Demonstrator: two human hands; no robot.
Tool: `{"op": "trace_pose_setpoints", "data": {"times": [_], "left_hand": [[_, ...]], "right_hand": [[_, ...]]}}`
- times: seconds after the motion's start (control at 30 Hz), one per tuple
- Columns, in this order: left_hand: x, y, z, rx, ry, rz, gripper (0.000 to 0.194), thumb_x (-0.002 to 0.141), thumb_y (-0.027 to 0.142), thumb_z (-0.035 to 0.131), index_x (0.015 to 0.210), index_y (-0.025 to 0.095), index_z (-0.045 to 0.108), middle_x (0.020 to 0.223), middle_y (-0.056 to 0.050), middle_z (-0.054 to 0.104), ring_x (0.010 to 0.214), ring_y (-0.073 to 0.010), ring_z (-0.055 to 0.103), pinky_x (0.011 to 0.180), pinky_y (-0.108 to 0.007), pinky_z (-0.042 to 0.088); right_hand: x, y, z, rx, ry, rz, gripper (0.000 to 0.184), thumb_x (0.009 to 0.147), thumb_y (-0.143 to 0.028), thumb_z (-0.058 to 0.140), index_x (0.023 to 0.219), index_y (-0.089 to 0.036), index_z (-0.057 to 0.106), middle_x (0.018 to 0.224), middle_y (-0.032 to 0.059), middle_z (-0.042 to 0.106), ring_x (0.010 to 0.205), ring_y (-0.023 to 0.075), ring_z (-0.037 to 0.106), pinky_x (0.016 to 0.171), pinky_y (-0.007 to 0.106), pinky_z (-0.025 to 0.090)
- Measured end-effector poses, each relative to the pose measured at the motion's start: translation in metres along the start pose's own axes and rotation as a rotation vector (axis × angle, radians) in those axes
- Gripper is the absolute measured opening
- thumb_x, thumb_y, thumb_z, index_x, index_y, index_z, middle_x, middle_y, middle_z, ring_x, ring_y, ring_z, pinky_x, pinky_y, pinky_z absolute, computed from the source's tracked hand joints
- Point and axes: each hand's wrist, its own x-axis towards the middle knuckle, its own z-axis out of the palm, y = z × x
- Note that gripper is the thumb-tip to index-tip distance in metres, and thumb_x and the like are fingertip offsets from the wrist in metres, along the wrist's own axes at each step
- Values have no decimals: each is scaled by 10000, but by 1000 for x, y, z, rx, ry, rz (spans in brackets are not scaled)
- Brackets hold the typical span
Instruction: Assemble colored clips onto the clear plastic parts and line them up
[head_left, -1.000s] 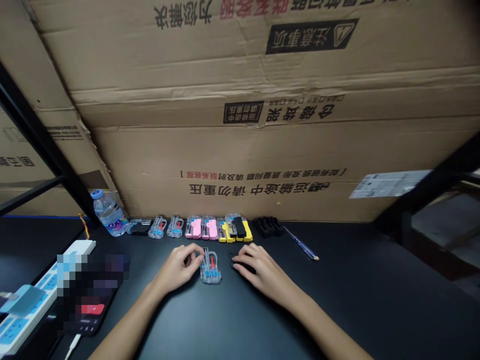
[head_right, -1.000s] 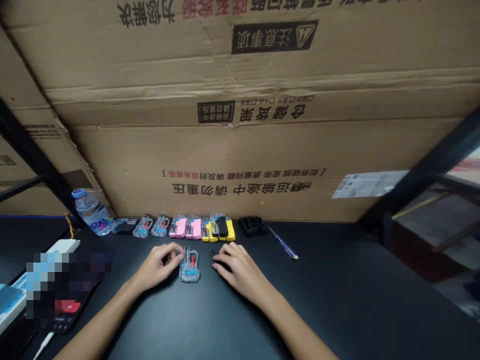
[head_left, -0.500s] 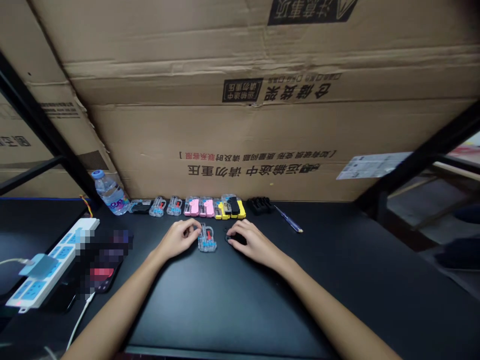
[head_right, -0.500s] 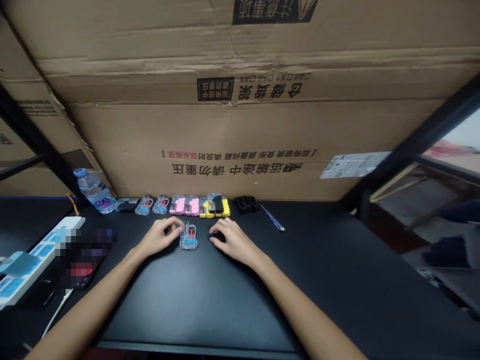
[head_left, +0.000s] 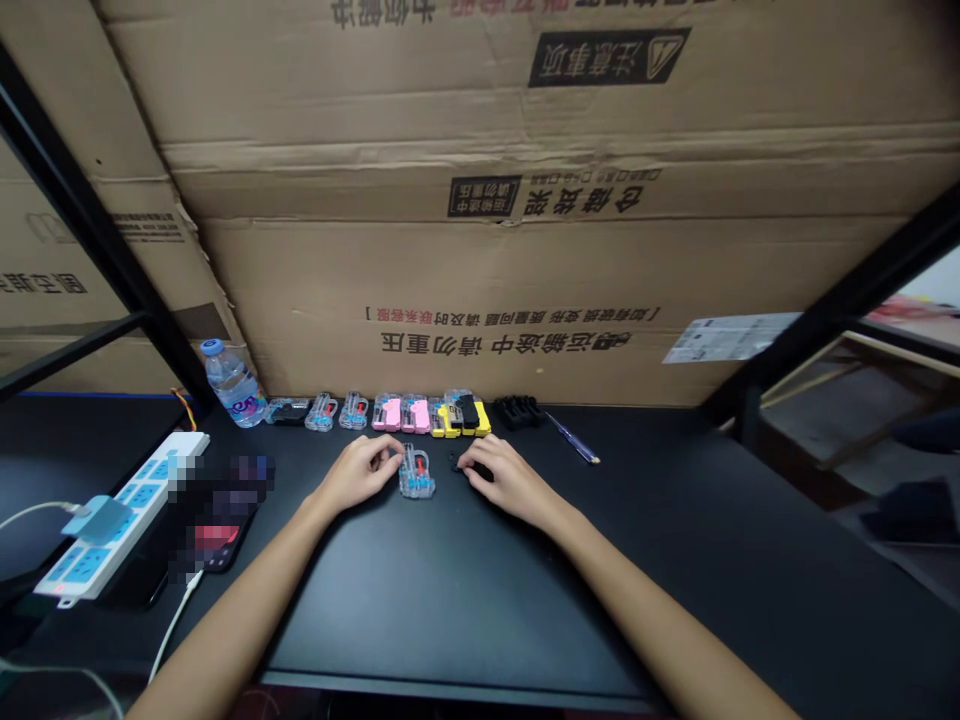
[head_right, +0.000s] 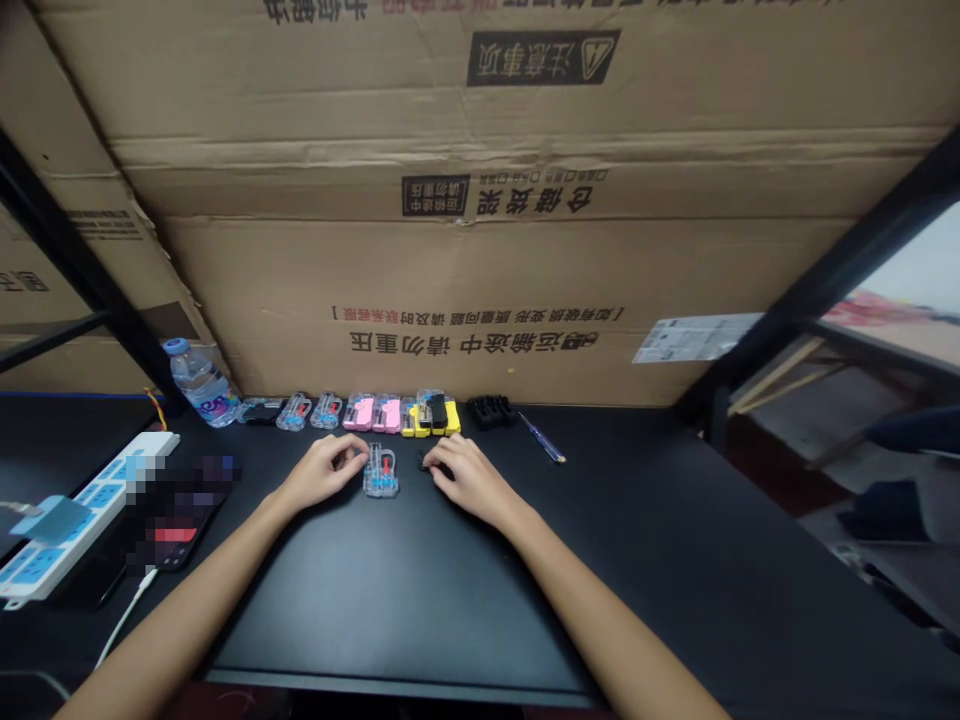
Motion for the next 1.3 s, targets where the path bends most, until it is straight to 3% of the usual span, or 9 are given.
{"op": "trace_pose_setpoints", "data": {"times": [0.17, 0.33, 0.43, 0.53, 0.63, 0.8, 1.0, 1.17, 1.3], "left_hand": [[1, 9, -4, 66, 28, 65, 185, 1044, 325, 556, 1012, 209, 697, 790, 1, 649, 725, -161, 581, 810, -321, 444], [2, 13, -5, 41, -13, 136, 211, 1048, 368, 589, 1171, 246, 710, 1244, -89, 697, 1200, -249, 624, 1072, -415, 457], [2, 12, -3, 65, -90, 153, 263, 1044, 402, 606, 1263, 296, 707, 1388, -78, 654, 1326, -270, 576, 1147, -469, 431], [2, 9, 0, 84, -114, 154, 270, 1054, 414, 584, 1263, 304, 714, 1401, -73, 654, 1338, -273, 578, 1160, -494, 432], [2, 6, 0, 89, -92, 149, 247, 1050, 390, 579, 1223, 292, 727, 1383, -70, 663, 1329, -271, 584, 1159, -500, 439], [1, 3, -4, 115, -35, 120, 202, 1023, 302, 570, 1134, 275, 737, 1348, -63, 676, 1305, -271, 588, 1146, -506, 445], [2, -2, -6, 137, 0, 96, 173, 1009, 290, 566, 1069, 257, 724, 1310, -64, 686, 1277, -271, 596, 1131, -500, 442], [2, -5, -4, 144, 15, 88, 149, 1017, 320, 593, 1066, 256, 718, 1299, -60, 688, 1271, -270, 595, 1120, -490, 430], [2, -1, -4, 147, 40, 95, 163, 1031, 318, 580, 1104, 261, 715, 1267, -56, 706, 1246, -265, 608, 1101, -477, 437]], "right_hand": [[-2, 27, -5, -73, 142, 65, 180, 984, -207, 553, 1003, -248, 728, 1042, 93, 735, 1001, 278, 668, 917, 456, 556], [-9, 61, -24, -272, 359, 282, 294, 978, -253, 550, 1209, -224, 730, 1230, 142, 731, 1112, 339, 656, 976, 536, 527], [-13, 72, -28, -356, 341, 339, 369, 979, -292, 545, 1293, -225, 727, 1397, 138, 685, 1277, 373, 593, 1073, 581, 462], [-16, 77, -26, -404, 301, 361, 359, 983, -321, 536, 1238, -223, 768, 1448, 127, 663, 1364, 372, 532, 1126, 567, 411], [-17, 76, -26, -418, 303, 365, 308, 980, -328, 550, 1134, -223, 796, 1351, 125, 706, 1302, 343, 568, 1089, 519, 424], [-15, 69, -33, -401, 279, 401, 229, 971, -358, 585, 908, -229, 764, 1077, 112, 738, 1040, 306, 646, 879, 427, 469], [-12, 60, -36, -376, 237, 455, 235, 950, -442, 620, 867, -230, 676, 943, 80, 723, 961, 297, 672, 769, 359, 448], [-11, 54, -39, -319, 193, 546, 139, 882, -367, 630, 834, -238, 611, 895, 47, 729, 827, 250, 669, 638, 307, 363], [-3, 34, -47, -191, 359, 635, 148, 823, -359, 633, 792, -249, 539, 750, 10, 659, 669, 202, 594, 607, 303, 344]]}}
